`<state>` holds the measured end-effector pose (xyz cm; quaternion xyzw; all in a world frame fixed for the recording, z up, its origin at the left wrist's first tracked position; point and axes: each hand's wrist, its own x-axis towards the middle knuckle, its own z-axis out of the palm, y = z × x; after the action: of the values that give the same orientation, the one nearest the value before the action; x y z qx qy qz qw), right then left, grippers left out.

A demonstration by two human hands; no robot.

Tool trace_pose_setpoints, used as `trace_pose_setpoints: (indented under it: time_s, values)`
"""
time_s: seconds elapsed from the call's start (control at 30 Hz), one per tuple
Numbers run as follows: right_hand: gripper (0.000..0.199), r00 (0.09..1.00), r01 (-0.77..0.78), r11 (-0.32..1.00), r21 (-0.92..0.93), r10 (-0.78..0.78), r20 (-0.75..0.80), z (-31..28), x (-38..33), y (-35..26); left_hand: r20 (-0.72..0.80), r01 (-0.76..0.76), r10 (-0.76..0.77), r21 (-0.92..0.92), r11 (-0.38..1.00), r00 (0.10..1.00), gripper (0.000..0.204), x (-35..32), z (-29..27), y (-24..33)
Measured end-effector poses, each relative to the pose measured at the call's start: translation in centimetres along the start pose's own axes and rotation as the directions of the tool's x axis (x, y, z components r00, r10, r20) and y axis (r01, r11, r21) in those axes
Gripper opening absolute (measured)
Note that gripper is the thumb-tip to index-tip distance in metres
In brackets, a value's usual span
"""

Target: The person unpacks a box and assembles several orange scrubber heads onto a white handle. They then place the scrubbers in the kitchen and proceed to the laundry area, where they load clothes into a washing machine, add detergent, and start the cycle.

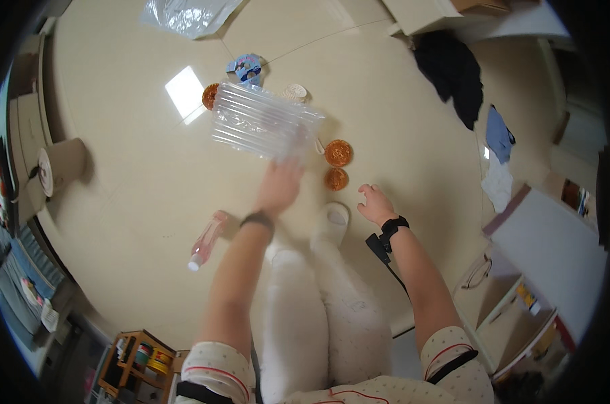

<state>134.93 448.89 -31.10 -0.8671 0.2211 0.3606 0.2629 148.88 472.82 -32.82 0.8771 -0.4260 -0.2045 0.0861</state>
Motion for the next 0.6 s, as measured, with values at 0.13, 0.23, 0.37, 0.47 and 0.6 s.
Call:
trace_pose_setpoints:
  time_s: [0.13, 0.23, 0.37, 0.47, 0.6]
  values:
    - [0.056, 0.981, 0.142, 0.980, -0.138, -0.158, -0.110, 2.0, 7.3, -0.1, -0.078, -0.146, 0.165, 0.205, 0.968, 0.983, 0.065, 8.3, -0.4, -4.3]
    - [0.067, 0.945, 0.228, 0.920, -0.320, -0.288, -0.157, 2.9, 11.3, -0.6, -0.065, -0.217, 0.241, 0.258, 0.941, 0.968, 0.067, 10.8, 0.2, -7.3]
    - [0.067, 0.879, 0.299, 0.867, -0.399, -0.413, -0.239, 3.6, 14.7, -0.9, 0.011, -0.102, 0.102, 0.128, 0.987, 0.995, 0.065, 9.5, -0.2, -9.4]
    - [0.060, 0.910, 0.362, 0.901, -0.239, -0.397, -0.122, 3.4, 17.2, -1.6, 0.273, -0.077, 0.009, 0.239, 0.968, 0.962, 0.060, 7.0, -0.5, -11.7]
    - [0.033, 0.839, 0.437, 0.884, -0.165, -0.467, -0.280, 3.6, 19.7, -4.6, 0.187, 0.072, -0.126, 0.269, 0.960, 0.974, 0.050, 3.8, 1.3, -13.5]
